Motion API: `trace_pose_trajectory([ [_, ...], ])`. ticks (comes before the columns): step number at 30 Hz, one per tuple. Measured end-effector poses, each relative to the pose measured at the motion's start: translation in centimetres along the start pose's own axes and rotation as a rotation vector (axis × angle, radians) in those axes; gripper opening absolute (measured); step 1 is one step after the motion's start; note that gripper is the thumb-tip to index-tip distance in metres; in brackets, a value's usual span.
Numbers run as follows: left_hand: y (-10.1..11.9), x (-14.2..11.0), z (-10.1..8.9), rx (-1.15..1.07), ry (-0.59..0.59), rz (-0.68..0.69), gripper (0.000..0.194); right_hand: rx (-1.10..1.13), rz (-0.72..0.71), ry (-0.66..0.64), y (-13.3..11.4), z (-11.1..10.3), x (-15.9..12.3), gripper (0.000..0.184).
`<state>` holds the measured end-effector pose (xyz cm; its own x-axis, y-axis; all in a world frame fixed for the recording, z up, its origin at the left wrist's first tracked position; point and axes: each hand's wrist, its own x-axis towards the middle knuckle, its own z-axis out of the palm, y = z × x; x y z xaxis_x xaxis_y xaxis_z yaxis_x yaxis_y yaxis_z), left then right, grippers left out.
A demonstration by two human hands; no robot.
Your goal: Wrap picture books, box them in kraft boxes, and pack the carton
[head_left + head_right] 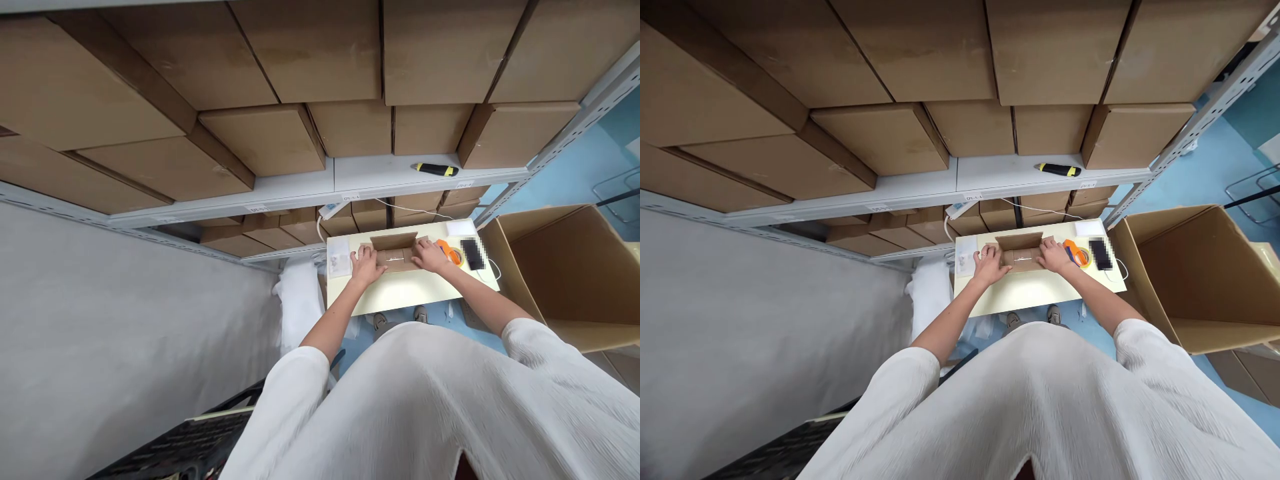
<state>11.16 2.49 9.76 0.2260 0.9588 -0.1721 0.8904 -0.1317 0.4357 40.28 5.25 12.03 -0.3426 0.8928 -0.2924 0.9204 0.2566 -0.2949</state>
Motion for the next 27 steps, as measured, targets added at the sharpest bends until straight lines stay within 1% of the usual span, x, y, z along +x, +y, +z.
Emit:
trace_pose_trajectory([
  [3, -0.4, -0.4, 0.6, 0.002, -0.056, -0.037, 0.075, -0.028, -0.036, -0.036, 0.3, 0.4, 0.2, 0.086],
  [6, -0.6, -0.4, 1.1, 0.017, -0.142, -0.053, 0.082, -0.078, -0.053, -0.095, 0.4, 0.5, 0.9, 0.113],
  [9, -0.8, -0.2, 1.4, 0.067, -0.172, -0.061, 0.086, -0.122, -0.049, -0.145, 0.8, 0.6, 2.1, 0.130],
  [12, -1.0, -0.1, 1.8, 0.091, -0.162, -0.050, 0.087, -0.128, -0.043, -0.171, 1.4, 0.8, 3.4, 0.140],
  [15, -1.2, 0.1, 2.3, 0.075, -0.145, -0.046, 0.090, -0.116, -0.038, -0.198, 1.9, 1.2, 4.6, 0.147],
  [18, -1.6, 0.0, 3.0, 0.027, -0.121, -0.041, 0.091, -0.099, -0.032, -0.206, 2.3, 1.7, 5.5, 0.147],
  [20, -2.2, 0.0, 3.4, -0.046, -0.093, -0.044, 0.086, -0.096, -0.029, -0.204, 2.5, 2.0, 5.8, 0.146],
  [22, -3.1, 0.0, 3.8, -0.159, -0.035, -0.071, 0.073, -0.092, -0.027, -0.202, 2.7, 2.2, 6.1, 0.143],
  [23, -3.9, 0.1, 4.0, -0.222, 0.006, -0.100, 0.066, -0.088, -0.026, -0.202, 2.8, 2.2, 6.1, 0.142],
  [25, -5.8, 0.4, 4.2, -0.337, 0.106, -0.199, 0.056, -0.086, -0.020, -0.203, 2.8, 2.1, 6.1, 0.139],
  [27, -8.3, 0.7, 4.1, -0.412, 0.184, -0.374, 0.049, -0.094, -0.016, -0.200, 2.8, 1.9, 5.9, 0.138],
])
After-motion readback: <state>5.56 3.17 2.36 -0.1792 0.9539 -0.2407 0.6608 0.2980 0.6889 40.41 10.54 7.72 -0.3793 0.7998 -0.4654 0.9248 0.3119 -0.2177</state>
